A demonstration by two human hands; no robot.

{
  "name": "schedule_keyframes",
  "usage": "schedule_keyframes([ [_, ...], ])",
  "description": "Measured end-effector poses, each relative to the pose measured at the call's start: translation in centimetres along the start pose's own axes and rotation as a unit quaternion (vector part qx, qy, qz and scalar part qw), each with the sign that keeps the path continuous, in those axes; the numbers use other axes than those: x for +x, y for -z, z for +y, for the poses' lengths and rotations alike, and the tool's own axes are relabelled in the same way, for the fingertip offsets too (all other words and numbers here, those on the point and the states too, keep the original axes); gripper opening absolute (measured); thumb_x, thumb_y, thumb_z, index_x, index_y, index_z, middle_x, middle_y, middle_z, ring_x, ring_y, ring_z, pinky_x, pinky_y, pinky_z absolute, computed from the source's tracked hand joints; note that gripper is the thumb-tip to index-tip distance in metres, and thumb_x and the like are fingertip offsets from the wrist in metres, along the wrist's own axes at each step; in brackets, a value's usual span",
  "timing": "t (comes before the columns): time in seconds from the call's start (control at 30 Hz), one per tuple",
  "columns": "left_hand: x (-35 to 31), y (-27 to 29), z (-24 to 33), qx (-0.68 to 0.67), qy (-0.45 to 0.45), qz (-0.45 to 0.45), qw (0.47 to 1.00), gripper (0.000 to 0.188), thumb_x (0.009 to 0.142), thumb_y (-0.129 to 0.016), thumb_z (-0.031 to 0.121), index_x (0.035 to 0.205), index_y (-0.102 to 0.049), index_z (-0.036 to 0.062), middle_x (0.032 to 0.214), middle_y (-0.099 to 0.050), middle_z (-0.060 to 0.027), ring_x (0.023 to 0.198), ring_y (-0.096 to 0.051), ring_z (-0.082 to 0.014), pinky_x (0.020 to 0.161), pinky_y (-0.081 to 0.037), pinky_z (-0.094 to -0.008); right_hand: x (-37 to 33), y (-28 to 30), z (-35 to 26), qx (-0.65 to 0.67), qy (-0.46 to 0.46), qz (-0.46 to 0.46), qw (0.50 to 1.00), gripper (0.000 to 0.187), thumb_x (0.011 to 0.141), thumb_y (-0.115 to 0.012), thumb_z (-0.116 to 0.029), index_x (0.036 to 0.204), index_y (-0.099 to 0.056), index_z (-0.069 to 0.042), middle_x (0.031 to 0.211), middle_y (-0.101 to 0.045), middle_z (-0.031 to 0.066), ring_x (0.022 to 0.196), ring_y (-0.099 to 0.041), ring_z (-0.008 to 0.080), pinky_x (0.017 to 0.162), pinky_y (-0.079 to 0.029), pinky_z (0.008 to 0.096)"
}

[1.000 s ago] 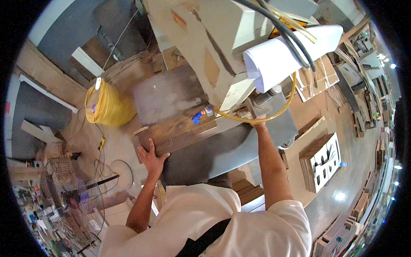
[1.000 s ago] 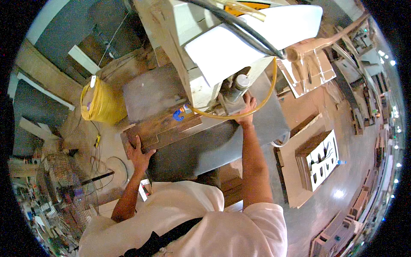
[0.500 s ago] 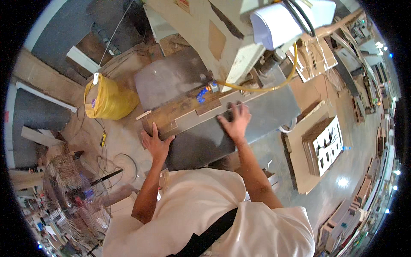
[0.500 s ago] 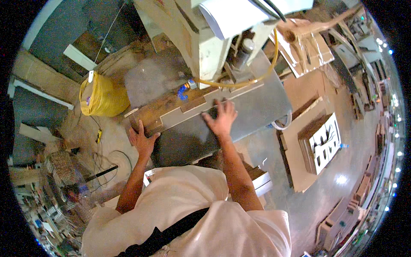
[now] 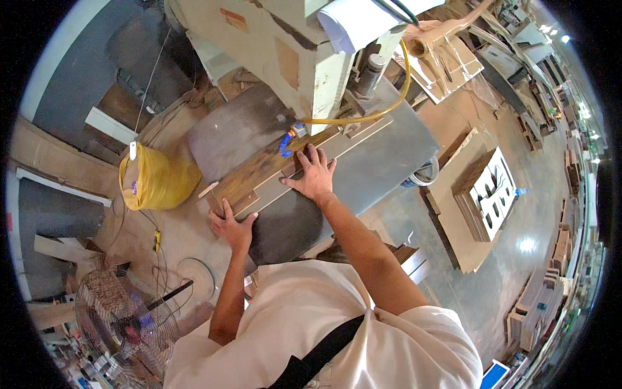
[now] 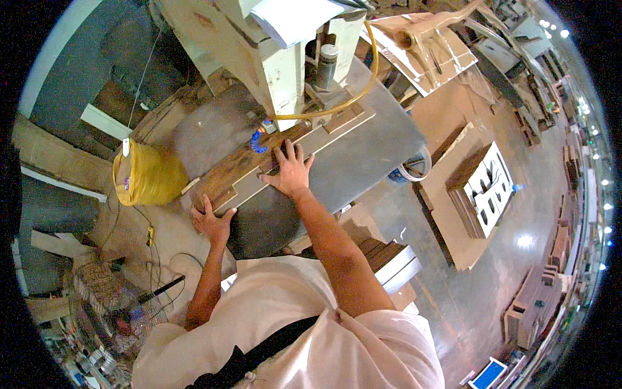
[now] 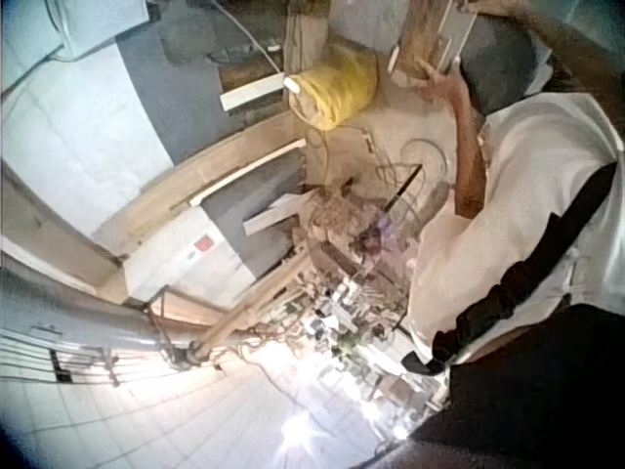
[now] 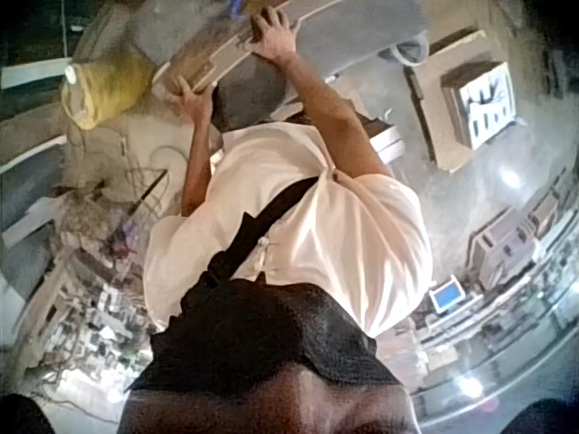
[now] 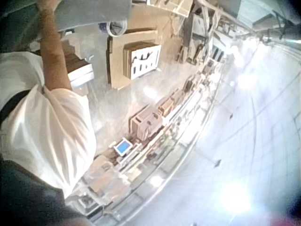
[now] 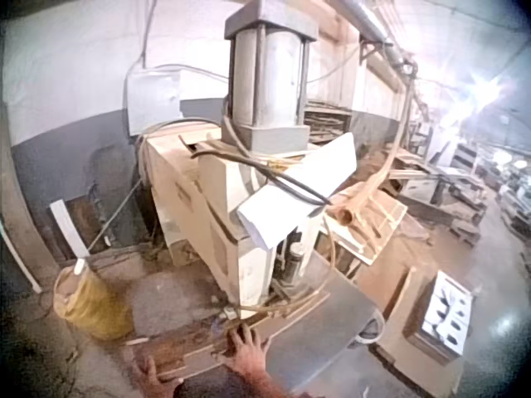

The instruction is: The person picks up a wooden board and places it into a woodworking machine, guiding it through with their hands until the piece is processed, then repeats the action with several more boards.

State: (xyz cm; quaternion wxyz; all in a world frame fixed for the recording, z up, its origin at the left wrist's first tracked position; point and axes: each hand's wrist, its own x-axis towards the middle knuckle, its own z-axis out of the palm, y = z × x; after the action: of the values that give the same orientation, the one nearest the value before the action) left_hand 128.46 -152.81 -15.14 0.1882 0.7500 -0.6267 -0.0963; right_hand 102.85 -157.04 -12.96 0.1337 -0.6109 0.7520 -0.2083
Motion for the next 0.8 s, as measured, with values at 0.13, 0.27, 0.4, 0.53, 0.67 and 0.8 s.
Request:
schedule_keyframes([
  [0.13, -0.3, -0.2, 0.0, 0.006, 0.011, -0.004, 1.0, 0.1, 0.06, -0.082, 0.047, 0.143, -0.038, 0.0151, 0.141, -0.023, -0.0307, 0.131, -0.026, -0.0443, 0.108, -0.021, -0.0503, 0.5, 1.0, -1.0, 0.001, -0.017, -0.024, 1.0, 0.084, 0.063, -0.07, -0.065, 0.128, -0.055, -0.015, 0.145, -0.036, 0.0099, 0.131, -0.033, 0.0375, 0.102, -0.018, 0.0714],
  [0.27, -0.3, -0.8, -0.7, -0.005, 0.008, -0.018, 1.0, 0.104, 0.062, -0.077, 0.058, 0.146, -0.033, 0.016, 0.147, -0.017, -0.0341, 0.136, -0.02, -0.0475, 0.11, -0.02, -0.0518, 0.4, 0.1, -0.2, -0.003, -0.006, 0.006, 1.0, 0.077, 0.065, -0.069, -0.061, 0.126, -0.057, -0.015, 0.141, -0.04, 0.008, 0.126, -0.038, 0.035, 0.103, -0.02, 0.0691],
  [0.4, -0.3, -0.8, -0.9, 0.003, 0.017, -0.033, 0.999, 0.109, 0.061, -0.074, 0.066, 0.148, -0.031, 0.0153, 0.149, -0.013, -0.0355, 0.138, -0.016, -0.0481, 0.111, -0.018, -0.0521, 0.0, 0.0, -0.8, -0.022, 0.006, 0.014, 1.0, 0.074, 0.065, -0.07, -0.058, 0.125, -0.057, -0.016, 0.137, -0.043, 0.0088, 0.125, -0.039, 0.0347, 0.105, -0.02, 0.0653],
  [0.53, -0.4, -0.3, -0.4, 0.014, 0.026, -0.042, 0.999, 0.105, 0.063, -0.077, 0.057, 0.148, -0.03, 0.0158, 0.148, -0.013, -0.0356, 0.139, -0.015, -0.047, 0.112, -0.017, -0.0504, 0.0, -0.4, -0.8, -0.018, 0.02, 0.053, 0.998, 0.071, 0.063, -0.071, -0.056, 0.12, -0.061, -0.015, 0.133, -0.047, 0.0091, 0.12, -0.042, 0.0346, 0.103, -0.024, 0.0611],
  [0.67, -0.3, 0.2, 0.3, -0.006, 0.026, -0.054, 0.998, 0.103, 0.065, -0.081, 0.046, 0.148, -0.029, 0.0166, 0.148, -0.011, -0.0363, 0.139, -0.013, -0.0466, 0.113, -0.016, -0.0501, 0.2, -0.4, -0.5, 0.0, 0.046, 0.103, 0.994, 0.068, 0.06, -0.072, -0.055, 0.114, -0.064, -0.014, 0.129, -0.052, 0.0084, 0.112, -0.047, 0.0348, 0.099, -0.028, 0.0564],
  [0.8, -0.8, 0.1, 0.0, -0.004, 0.005, -0.038, 0.999, 0.103, 0.066, -0.08, 0.047, 0.149, -0.027, 0.0167, 0.148, -0.01, -0.037, 0.14, -0.012, -0.0469, 0.113, -0.015, -0.0513, 0.3, -0.8, -0.3, -0.003, 0.048, 0.124, 0.991, 0.068, 0.058, -0.073, -0.055, 0.11, -0.067, -0.012, 0.126, -0.054, 0.0098, 0.108, -0.049, 0.0356, 0.1, -0.028, 0.0543],
])
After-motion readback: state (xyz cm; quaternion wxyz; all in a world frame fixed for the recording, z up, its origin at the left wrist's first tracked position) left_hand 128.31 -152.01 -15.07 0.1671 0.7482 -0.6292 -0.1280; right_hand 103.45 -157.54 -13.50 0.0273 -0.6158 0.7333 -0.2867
